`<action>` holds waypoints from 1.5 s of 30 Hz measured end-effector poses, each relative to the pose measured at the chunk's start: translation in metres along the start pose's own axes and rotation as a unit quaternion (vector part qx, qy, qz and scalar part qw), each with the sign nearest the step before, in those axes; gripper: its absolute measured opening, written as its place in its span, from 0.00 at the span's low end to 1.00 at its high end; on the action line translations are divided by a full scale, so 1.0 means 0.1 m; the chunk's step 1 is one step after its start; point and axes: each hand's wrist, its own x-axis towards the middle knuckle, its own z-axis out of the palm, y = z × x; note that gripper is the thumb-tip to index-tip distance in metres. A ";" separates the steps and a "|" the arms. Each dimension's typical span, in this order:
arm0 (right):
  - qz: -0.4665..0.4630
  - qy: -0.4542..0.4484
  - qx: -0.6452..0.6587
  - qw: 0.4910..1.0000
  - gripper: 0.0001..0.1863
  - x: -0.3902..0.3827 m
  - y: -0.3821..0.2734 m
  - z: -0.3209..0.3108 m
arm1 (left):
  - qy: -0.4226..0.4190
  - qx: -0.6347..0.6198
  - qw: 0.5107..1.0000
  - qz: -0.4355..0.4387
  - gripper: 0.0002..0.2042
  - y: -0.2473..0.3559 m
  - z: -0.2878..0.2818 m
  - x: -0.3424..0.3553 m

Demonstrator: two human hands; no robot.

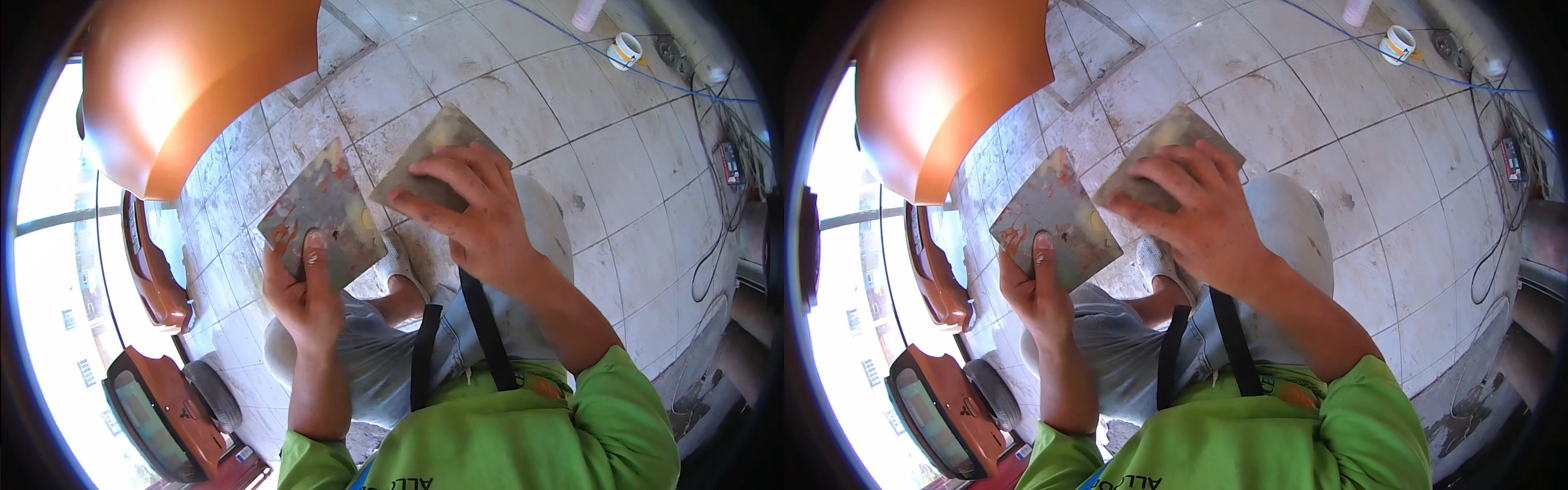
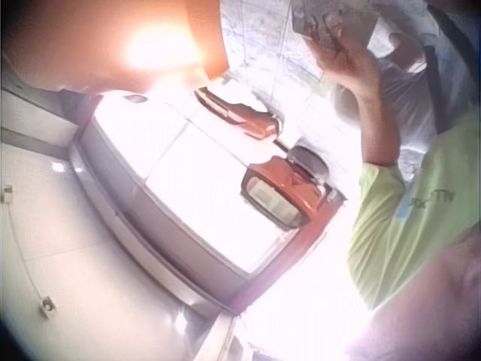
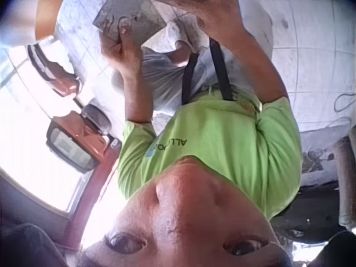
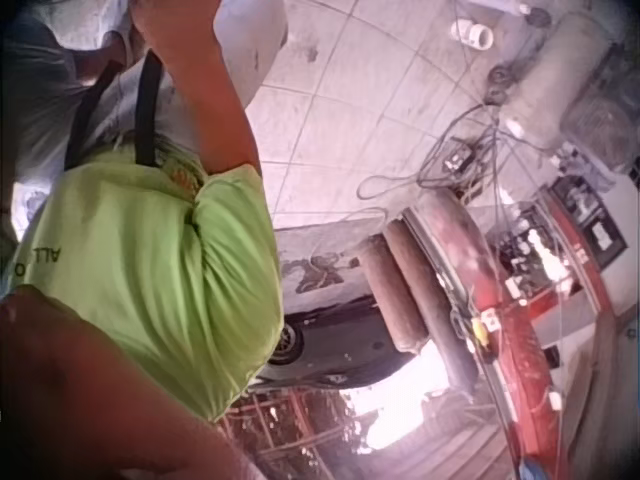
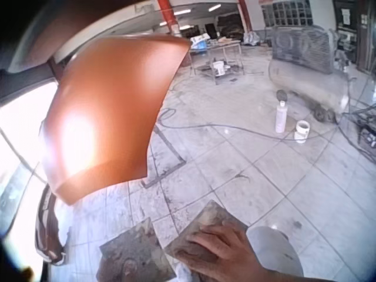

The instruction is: The person mixes body filler on a metal sheet using a putty knife, then applies the filler to a copper-colored car bumper. The person smooths the filler over the bumper surface with the putty knife.

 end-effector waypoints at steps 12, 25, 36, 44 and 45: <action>-0.072 -0.012 0.223 0.972 0.23 -0.22 -0.65 0.06 | 0.125 -0.103 0.982 -0.092 0.15 -0.02 -0.04 0.06; -0.073 -0.063 0.040 0.995 0.24 -0.01 -0.36 0.00 | 0.045 -0.029 0.998 -0.026 0.13 0.09 -0.14 -0.02; 0.471 0.204 0.714 0.476 0.39 0.09 0.05 0.40 | -0.351 -0.248 0.900 -0.076 0.15 -0.59 -0.90 0.84; 0.109 0.248 -0.064 0.960 0.37 0.84 -0.15 1.06 | -0.420 -0.294 0.854 0.090 0.12 -1.26 -0.53 1.96; 0.103 0.262 -0.092 0.955 0.35 0.91 -0.13 1.15 | -0.428 -0.308 0.842 0.114 0.12 -1.30 -0.45 2.05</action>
